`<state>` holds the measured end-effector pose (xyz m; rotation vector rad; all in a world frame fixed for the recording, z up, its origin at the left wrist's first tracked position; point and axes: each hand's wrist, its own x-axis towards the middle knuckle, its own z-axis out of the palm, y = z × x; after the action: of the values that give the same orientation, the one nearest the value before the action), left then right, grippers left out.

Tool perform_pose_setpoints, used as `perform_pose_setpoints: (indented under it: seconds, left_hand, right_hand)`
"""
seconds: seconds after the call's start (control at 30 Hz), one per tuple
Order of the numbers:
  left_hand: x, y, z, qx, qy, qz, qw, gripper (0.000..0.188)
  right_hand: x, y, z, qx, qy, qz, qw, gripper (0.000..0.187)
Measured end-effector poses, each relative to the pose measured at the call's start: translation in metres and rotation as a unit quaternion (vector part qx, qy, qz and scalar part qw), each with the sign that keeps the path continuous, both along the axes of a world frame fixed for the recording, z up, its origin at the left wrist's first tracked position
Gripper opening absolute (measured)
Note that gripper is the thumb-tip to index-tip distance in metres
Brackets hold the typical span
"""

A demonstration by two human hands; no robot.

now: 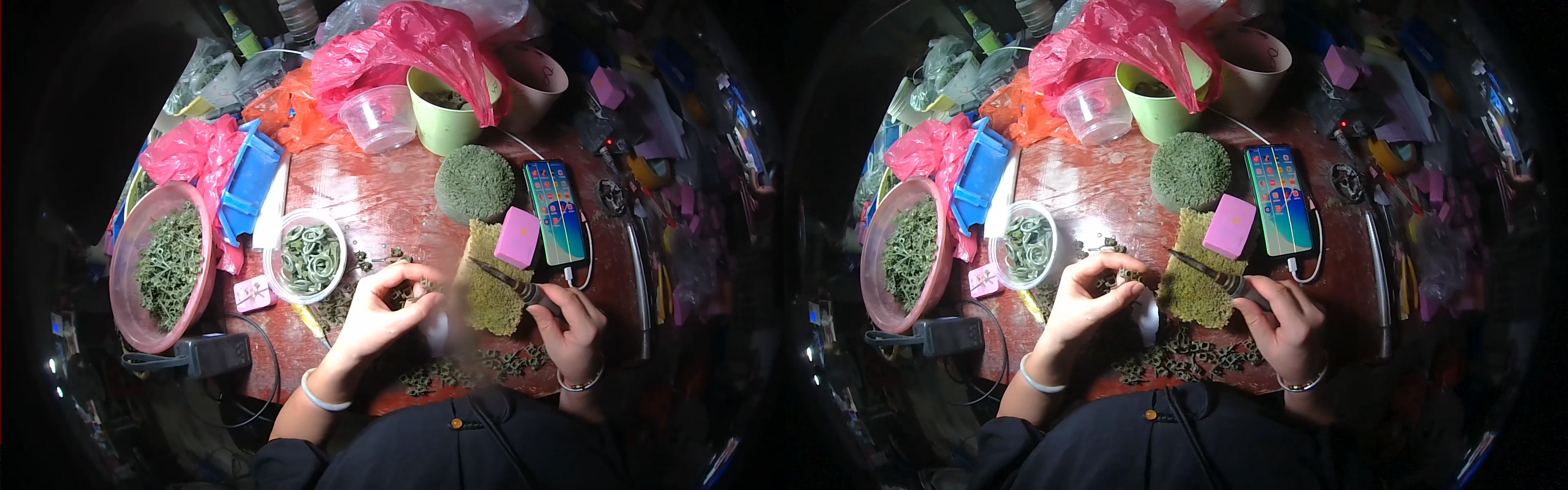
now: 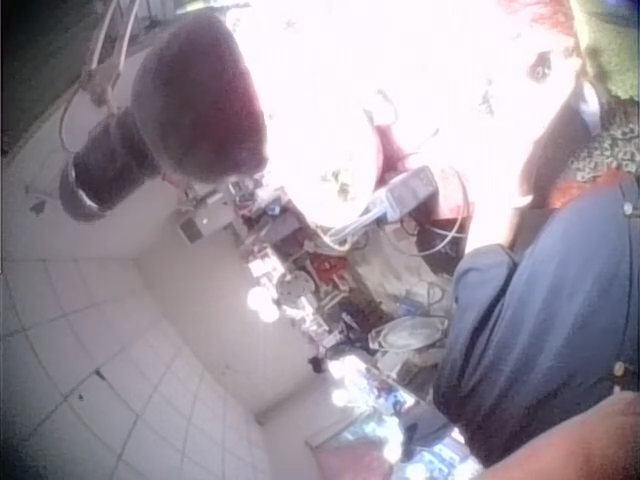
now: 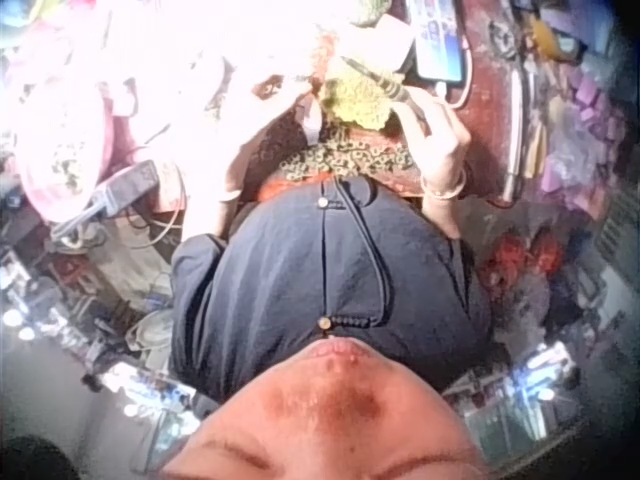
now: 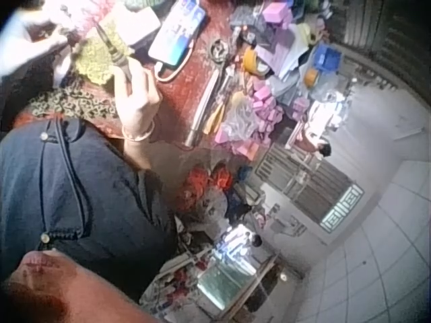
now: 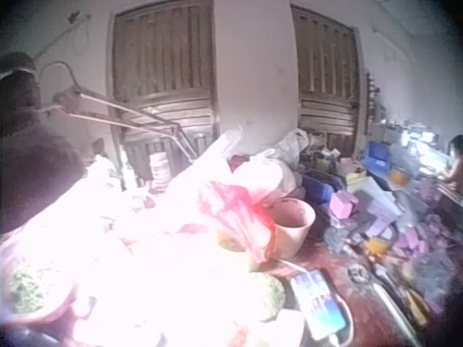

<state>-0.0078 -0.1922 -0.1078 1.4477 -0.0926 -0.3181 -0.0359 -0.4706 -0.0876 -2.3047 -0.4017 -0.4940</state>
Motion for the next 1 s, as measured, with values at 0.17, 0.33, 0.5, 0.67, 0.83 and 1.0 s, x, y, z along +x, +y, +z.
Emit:
perform_pose_setpoints:
  seconds: [0.17,0.33,0.5,0.67,0.83,1.0]
  left_hand:
    - [0.000,-0.001,-0.001,0.025,-0.030,0.016,0.999,0.021]
    - [0.000,-0.002,0.009,-0.037,0.032,0.028,0.998,0.023]
    - [-0.001,-0.002,0.009,-0.081,0.076,0.016,0.994,0.025]
    - [-0.003,-0.007,-0.003,-0.052,0.004,0.041,0.998,0.020]
    - [-0.003,-0.007,-0.006,-0.019,-0.031,0.015,0.999,0.020]
    - [-0.003,-0.008,-0.003,0.005,-0.043,0.008,0.999,0.019]
  right_hand:
    - [0.000,-0.012,0.009,-0.112,0.040,0.006,0.993,0.027]
    - [-0.004,-0.004,0.014,-0.035,0.038,-0.005,0.999,0.028]
    - [-0.003,0.011,0.003,0.035,0.019,0.050,0.998,0.030]
    - [-0.002,0.011,-0.006,0.046,0.022,0.066,0.997,0.032]
    - [-0.002,0.012,-0.003,0.033,0.019,0.078,0.996,0.032]
    - [-0.003,0.013,-0.003,0.021,0.022,0.091,0.995,0.032]
